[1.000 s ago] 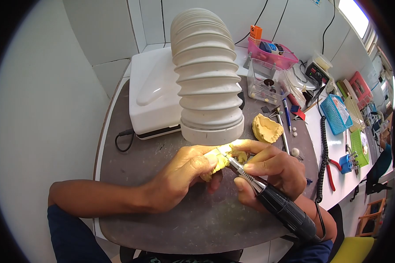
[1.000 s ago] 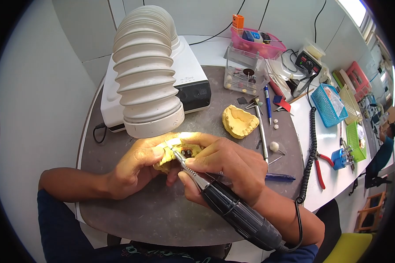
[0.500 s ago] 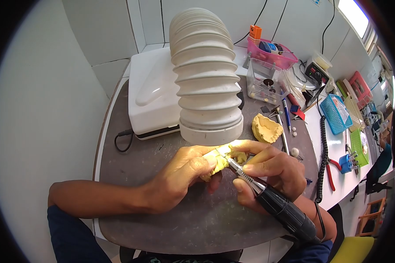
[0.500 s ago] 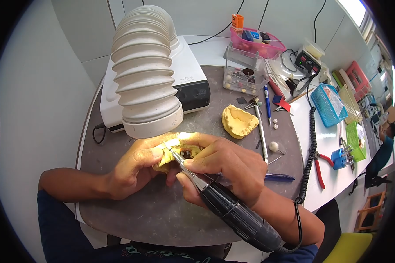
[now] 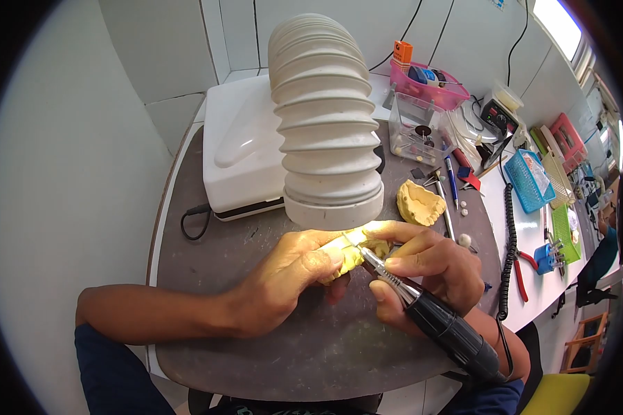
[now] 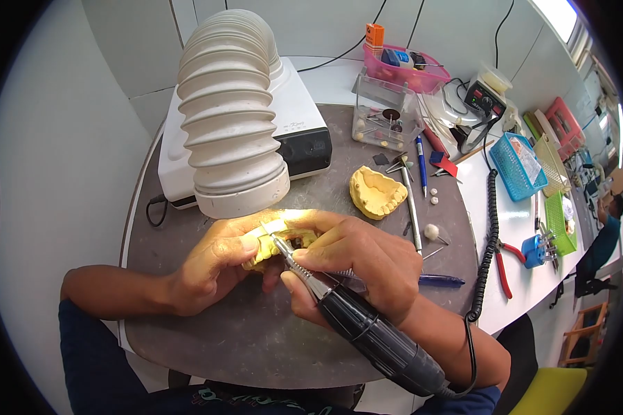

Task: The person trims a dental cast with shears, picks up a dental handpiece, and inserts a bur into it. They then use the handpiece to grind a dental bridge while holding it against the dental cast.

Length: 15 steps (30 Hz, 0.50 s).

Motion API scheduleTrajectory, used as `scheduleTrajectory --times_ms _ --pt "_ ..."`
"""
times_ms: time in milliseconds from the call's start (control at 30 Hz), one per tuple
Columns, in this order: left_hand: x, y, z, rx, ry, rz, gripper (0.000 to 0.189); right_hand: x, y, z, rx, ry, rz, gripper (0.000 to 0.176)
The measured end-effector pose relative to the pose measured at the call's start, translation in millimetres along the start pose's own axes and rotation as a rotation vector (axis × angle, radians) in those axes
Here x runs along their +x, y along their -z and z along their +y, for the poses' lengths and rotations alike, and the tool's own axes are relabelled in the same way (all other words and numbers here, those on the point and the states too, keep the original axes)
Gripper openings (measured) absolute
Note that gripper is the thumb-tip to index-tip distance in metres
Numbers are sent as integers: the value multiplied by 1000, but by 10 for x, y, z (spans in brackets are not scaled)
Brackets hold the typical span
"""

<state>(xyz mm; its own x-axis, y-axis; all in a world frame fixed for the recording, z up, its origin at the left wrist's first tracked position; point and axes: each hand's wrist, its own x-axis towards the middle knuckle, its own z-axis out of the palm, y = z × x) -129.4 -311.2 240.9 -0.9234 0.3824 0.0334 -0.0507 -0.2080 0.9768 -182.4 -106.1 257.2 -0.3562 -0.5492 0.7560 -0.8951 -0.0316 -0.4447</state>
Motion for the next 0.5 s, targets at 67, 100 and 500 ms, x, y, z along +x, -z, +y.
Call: scheduleTrajectory --times_ms 67,100,500 --pt "0 -12 13 4 -3 14 42 2 -21 8 -5 2 -5 30" --pt "3 -22 24 21 -6 20 41 -6 -49 40 8 -7 69 29" --pt "-3 -33 36 59 -6 45 40 30 -23 -25 -1 -22 79 27"
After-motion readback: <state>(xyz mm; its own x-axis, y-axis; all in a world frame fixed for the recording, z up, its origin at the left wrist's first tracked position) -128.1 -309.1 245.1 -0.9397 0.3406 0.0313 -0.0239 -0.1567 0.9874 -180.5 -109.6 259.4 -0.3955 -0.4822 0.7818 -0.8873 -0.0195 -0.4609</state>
